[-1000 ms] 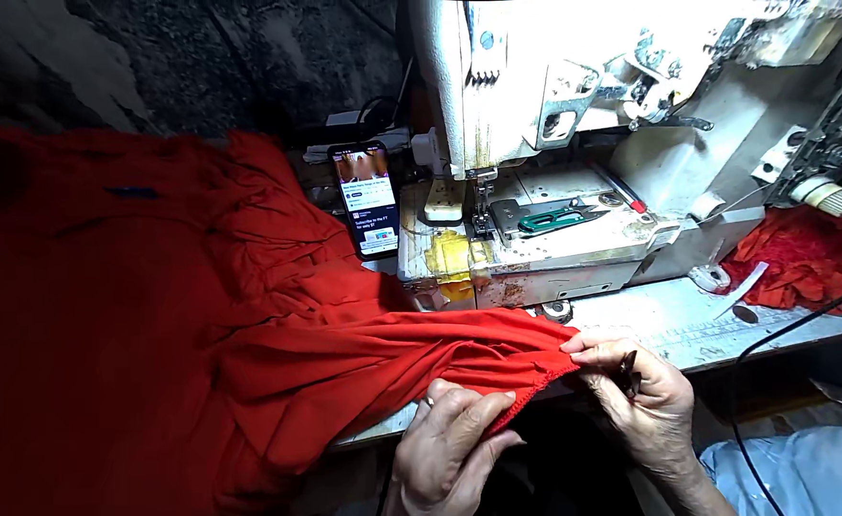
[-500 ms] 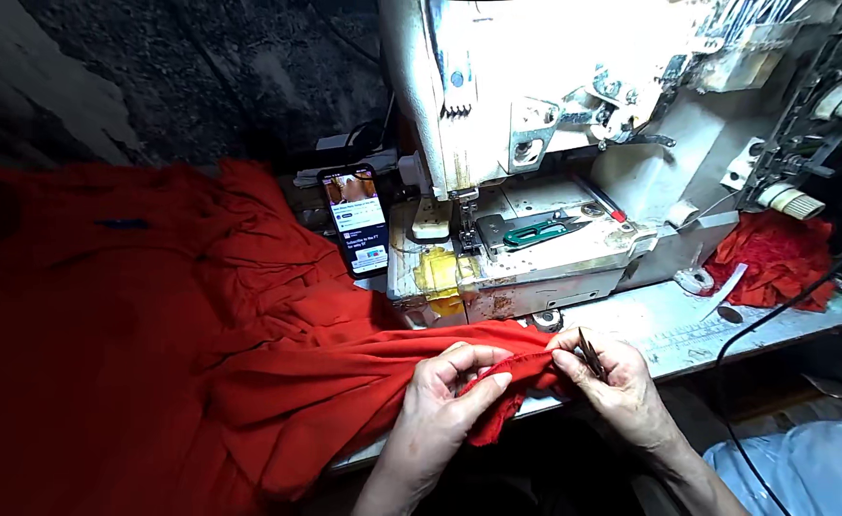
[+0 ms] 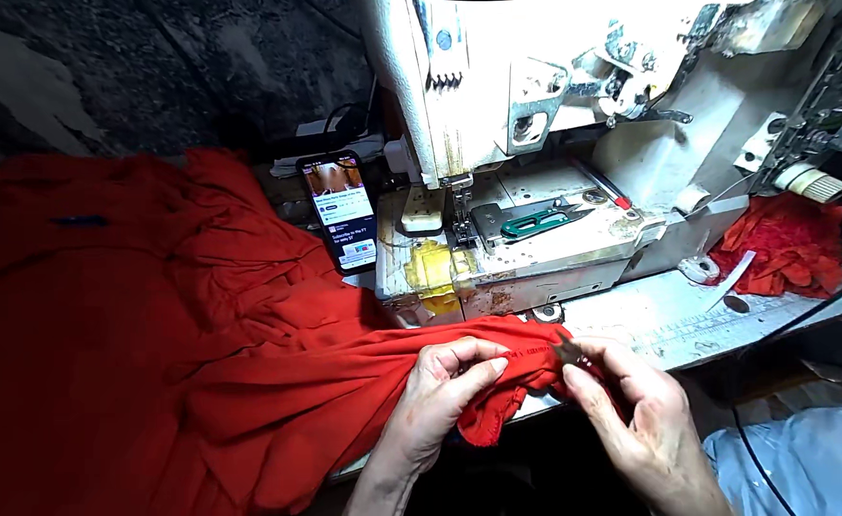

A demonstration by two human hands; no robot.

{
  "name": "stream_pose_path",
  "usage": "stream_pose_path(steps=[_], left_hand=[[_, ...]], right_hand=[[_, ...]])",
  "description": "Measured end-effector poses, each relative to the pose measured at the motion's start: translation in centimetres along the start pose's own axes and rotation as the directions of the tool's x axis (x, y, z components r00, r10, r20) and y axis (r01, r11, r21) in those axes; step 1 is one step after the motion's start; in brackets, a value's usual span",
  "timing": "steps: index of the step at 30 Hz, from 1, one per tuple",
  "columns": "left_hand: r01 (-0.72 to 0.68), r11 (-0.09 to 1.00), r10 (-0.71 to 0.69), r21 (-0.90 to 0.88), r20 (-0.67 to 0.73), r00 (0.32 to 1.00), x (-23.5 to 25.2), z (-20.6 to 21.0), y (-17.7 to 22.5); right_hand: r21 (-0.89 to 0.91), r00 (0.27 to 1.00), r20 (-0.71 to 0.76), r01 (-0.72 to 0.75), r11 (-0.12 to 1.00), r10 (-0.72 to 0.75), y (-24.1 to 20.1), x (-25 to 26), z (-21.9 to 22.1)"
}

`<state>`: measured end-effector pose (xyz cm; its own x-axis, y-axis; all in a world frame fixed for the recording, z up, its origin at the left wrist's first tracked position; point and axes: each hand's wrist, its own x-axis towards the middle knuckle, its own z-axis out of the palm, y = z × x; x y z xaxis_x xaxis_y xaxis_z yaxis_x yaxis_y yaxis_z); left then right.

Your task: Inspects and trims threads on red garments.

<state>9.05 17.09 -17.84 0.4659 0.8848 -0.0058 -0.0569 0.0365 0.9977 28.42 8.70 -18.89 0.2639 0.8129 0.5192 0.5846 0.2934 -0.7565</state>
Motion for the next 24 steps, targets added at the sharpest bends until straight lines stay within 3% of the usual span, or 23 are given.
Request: stream_pose_path(steps=[5, 24], left_hand=[[-0.016, 0.999, 0.015, 0.037, 0.008, 1.000, 0.2, 0.0, -0.2], [-0.102, 0.991, 0.103, 0.082, -0.008, 0.995, 0.0, 0.3, -0.9]], right_hand=[[0.037, 0.990, 0.107, -0.100, 0.994, 0.095, 0.0, -0.9, 0.9], [0.019, 0.985, 0.096, -0.144, 0.989, 0.142, 0.2, -0.9, 1.2]])
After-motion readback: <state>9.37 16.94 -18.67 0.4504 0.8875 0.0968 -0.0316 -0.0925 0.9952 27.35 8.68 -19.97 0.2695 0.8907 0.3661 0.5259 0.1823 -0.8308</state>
